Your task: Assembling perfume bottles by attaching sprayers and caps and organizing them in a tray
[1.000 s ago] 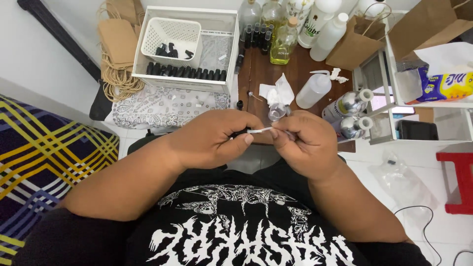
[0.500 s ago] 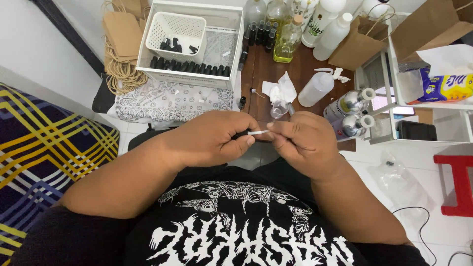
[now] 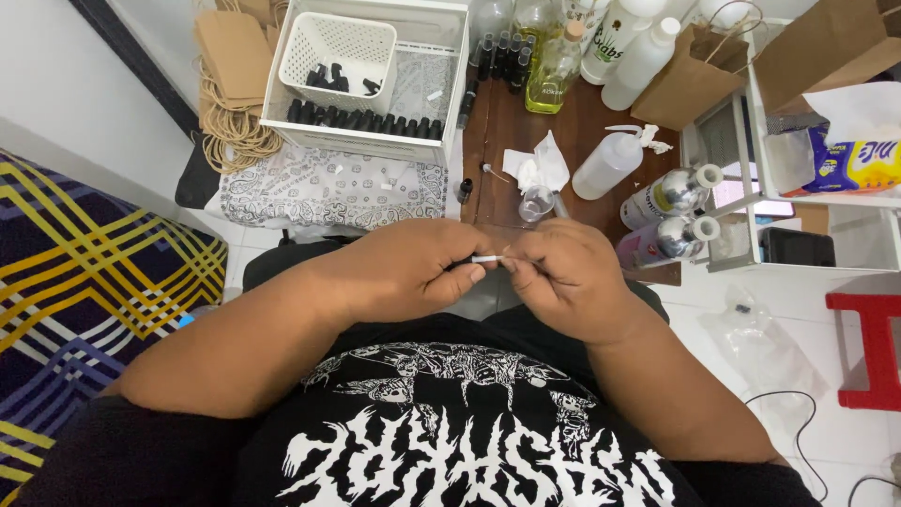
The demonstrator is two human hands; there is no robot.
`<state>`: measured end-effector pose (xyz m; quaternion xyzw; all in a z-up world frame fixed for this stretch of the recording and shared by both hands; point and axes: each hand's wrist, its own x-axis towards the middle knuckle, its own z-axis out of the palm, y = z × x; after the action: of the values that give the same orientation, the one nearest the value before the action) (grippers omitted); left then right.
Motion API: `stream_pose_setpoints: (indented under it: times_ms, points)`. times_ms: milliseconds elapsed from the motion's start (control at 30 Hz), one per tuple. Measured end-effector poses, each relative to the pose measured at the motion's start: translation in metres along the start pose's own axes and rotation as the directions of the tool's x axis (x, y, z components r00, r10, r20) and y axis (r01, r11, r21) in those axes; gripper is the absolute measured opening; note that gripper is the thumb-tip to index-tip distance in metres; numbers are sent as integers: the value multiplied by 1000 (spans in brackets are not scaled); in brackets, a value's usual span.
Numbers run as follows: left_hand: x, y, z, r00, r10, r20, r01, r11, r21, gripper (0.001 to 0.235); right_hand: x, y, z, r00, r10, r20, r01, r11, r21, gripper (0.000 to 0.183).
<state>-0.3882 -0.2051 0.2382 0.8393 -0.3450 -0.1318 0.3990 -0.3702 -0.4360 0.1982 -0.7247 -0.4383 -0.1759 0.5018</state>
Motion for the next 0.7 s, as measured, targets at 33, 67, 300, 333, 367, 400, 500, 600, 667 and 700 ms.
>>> stream_pose_setpoints:
  times_ms: [33,67,300,333,367,400,500,600,667,700]
  points:
    - [-1,-3,1,1000,-1,0,1,1000,-1,33,-2,1,1,1000,1,0,-1,1000,1,13]
    - [-1,-6,2,1000,-18,23,17,1000,26,35,-4,3,3,1000,3,8,-3,1000,-10,12]
    - [-2,-1,0,996,-25,81,20,998,52,34,-11,11,10,999,36,21,-38,998,56,10]
    - [-2,-5,1,996,-28,82,24,999,49,34,-10,10,10,999,40,21,-41,997,59,10]
    - [-2,-9,2,996,-23,91,23,1000,11,33,-10,9,10,999,26,32,-28,998,51,11]
    - [-3,-12,4,995,-19,100,22,999,-28,33,-9,9,10,999,12,43,-14,999,43,12]
    - [-3,-8,6,996,-28,81,25,999,35,35,-10,10,10,999,-31,31,32,999,-22,12]
    - [0,-12,9,997,-7,78,1,997,83,34,-15,14,12,999,29,40,-29,1000,9,12]
    - [-1,-16,11,997,16,74,-26,990,137,34,-13,10,14,997,63,40,-65,997,37,12]
    - [-1,-18,12,996,42,73,-56,980,192,35,-13,8,15,994,98,38,-101,993,63,12]
